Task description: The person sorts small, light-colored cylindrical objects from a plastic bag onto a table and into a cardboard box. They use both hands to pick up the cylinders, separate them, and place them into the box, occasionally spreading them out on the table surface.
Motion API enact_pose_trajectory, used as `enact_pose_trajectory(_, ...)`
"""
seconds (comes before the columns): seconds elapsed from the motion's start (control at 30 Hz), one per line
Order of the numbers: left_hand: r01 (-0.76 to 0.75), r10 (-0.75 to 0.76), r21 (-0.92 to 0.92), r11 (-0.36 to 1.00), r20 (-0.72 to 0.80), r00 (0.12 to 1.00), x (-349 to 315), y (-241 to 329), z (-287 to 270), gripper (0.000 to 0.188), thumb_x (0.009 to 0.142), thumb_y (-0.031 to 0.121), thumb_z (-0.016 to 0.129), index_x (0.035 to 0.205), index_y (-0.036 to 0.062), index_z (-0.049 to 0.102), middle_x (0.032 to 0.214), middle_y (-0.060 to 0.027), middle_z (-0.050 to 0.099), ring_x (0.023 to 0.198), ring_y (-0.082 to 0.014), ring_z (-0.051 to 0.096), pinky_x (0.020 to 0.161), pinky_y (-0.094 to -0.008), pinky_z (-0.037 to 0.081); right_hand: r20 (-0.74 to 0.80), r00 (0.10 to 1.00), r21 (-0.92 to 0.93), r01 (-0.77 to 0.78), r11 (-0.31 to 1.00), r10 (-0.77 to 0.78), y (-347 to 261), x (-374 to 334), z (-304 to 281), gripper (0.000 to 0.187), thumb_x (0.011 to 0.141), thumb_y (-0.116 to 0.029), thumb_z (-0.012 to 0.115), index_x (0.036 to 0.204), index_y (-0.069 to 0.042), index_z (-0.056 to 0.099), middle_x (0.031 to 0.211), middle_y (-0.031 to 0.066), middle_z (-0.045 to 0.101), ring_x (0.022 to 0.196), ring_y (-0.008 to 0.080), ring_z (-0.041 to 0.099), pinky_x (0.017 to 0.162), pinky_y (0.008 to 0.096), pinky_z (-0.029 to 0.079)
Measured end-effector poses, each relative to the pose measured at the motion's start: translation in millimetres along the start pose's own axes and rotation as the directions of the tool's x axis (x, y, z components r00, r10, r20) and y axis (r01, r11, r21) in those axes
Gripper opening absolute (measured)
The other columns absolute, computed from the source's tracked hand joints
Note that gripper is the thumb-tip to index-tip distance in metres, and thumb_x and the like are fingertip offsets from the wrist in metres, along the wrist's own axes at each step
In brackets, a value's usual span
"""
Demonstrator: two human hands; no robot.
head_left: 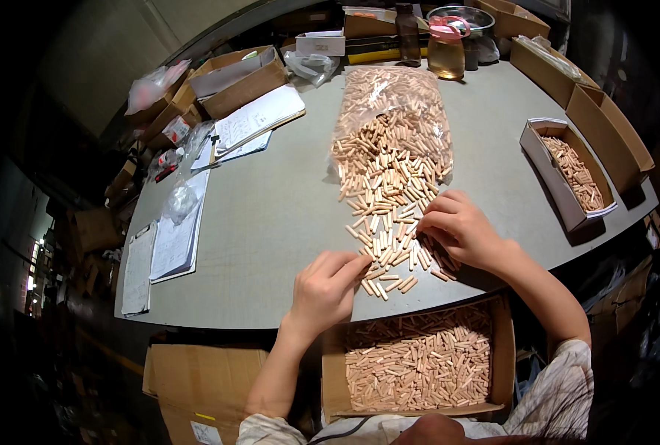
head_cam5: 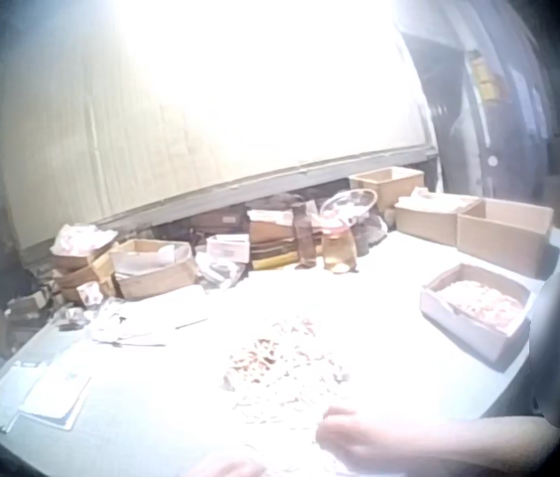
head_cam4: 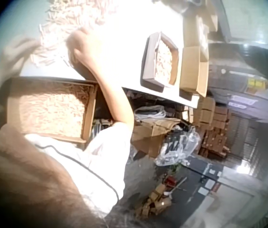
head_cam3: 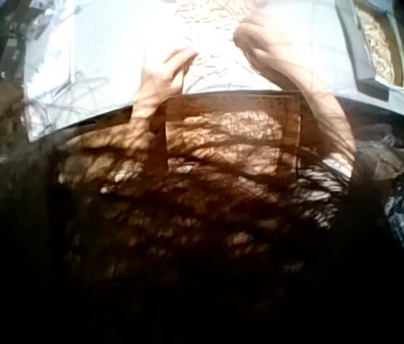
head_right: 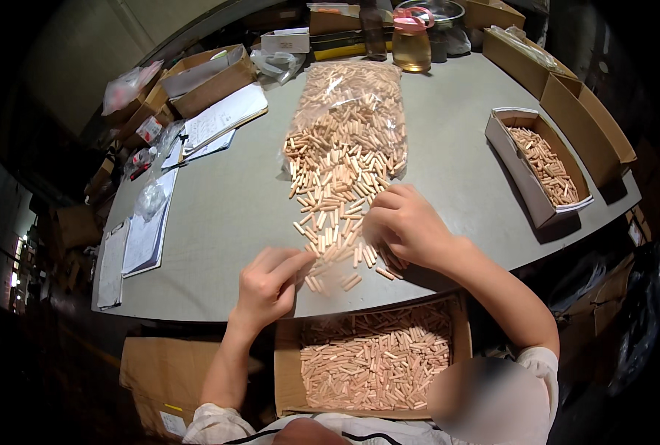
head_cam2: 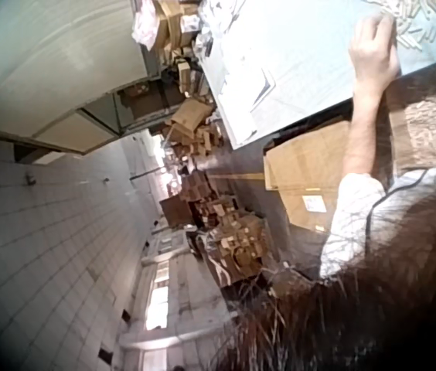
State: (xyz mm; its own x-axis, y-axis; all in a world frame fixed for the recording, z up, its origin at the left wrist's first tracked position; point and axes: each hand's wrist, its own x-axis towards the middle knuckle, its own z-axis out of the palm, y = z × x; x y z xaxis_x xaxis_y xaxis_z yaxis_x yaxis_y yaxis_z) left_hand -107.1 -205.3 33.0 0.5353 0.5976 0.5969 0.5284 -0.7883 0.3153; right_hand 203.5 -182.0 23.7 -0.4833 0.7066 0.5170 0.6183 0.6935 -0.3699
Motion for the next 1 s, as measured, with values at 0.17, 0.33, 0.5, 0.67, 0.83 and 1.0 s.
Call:
enact_pose_trajectory(0.17,0.031,-0.031,-0.013,0.999,0.005,1.0,-0.1,-0.9,0.4,0.047,0.07,-0.008,0.066,0.111,0.01,0.079,0.097,-0.009,0.076,0.079,-0.0294,0.067,0.069,-0.039,0.056,0.036,0.996,-0.142,0.084,0.986,-0.079,2.2,11.8,-2.1,0.028,0.069,0.002,0.074,0.095,-0.008,0.074,0.102,0.0063,0.068,0.105,0.0296,0.061,0.099,0.0423,0.048)
enact_pose_trajectory(0.33,0.023,-0.023,0.022,1.0,0.005,1.0,0.2,-0.7,-1.0,0.029,0.084,0.001,0.076,0.111,0.0089,0.078,0.097,-0.0063,0.074,0.084,-0.0272,0.07,0.07,-0.0387,0.057,-0.015,0.994,-0.163,0.107,0.981,-0.111,3.3,10.5,5.6,0.029,0.068,0.002,0.074,0.096,-0.008,0.074,0.103,0.0058,0.068,0.108,0.0298,0.06,0.101,0.0421,0.047)
enact_pose_trajectory(0.5,0.044,-0.043,-0.041,0.998,0.007,0.999,2.8,-4.4,0.0,0.03,0.086,-0.002,0.072,0.113,0.0088,0.078,0.098,-0.0081,0.074,0.086,-0.0293,0.07,0.073,-0.0397,0.057,0.026,1.0,-0.065,0.008,0.998,-0.007,1.7,6.2,1.1,0.035,0.068,0.004,0.073,0.102,-0.006,0.069,0.107,0.0095,0.065,0.111,0.0336,0.057,0.101,0.0446,0.045)
enact_pose_trajectory(0.67,0.179,-0.188,-0.147,0.973,-0.05,0.981,24.7,-16.6,3.2,0.026,0.09,-0.003,0.064,0.111,0.0052,0.076,0.1,-0.012,0.076,0.086,-0.0302,0.068,0.081,-0.0415,0.055,0.024,1.0,-0.065,-0.006,0.998,0.008,3.3,4.0,6.9,0.041,0.07,0.006,0.068,0.11,-0.004,0.062,0.106,0.0133,0.062,0.108,0.0375,0.056,0.098,0.0472,0.044)
enact_pose_trajectory(0.83,0.181,-0.176,-0.255,0.95,0.044,0.983,69.2,2.4,22.8,0.011,0.095,0.007,0.07,0.104,0.0022,0.075,0.095,-0.009,0.074,0.08,-0.0204,0.066,0.072,-0.0336,0.052,-0.071,0.995,0.186,-0.056,0.981,0.07,-3.9,5.1,2.6,0.024,0.084,-0.001,0.068,0.108,-0.002,0.063,0.103,0.0139,0.064,0.102,0.0376,0.057,0.094,0.0454,0.046)
enact_pose_trajectory(1.0,0.317,-0.268,-0.465,0.827,0.17,0.948,92.5,15.8,40.8,0.013,0.096,0.013,0.075,0.102,0.0014,0.075,0.089,-0.0011,0.073,0.072,-0.0054,0.061,0.062,-0.0249,0.047,-0.188,0.966,0.29,-0.118,0.95,0.178,-8.6,7.3,-5.2,0.017,0.095,-0.012,0.072,0.108,-0.003,0.066,0.103,0.0128,0.069,0.101,0.0329,0.062,0.09,0.0427,0.051)
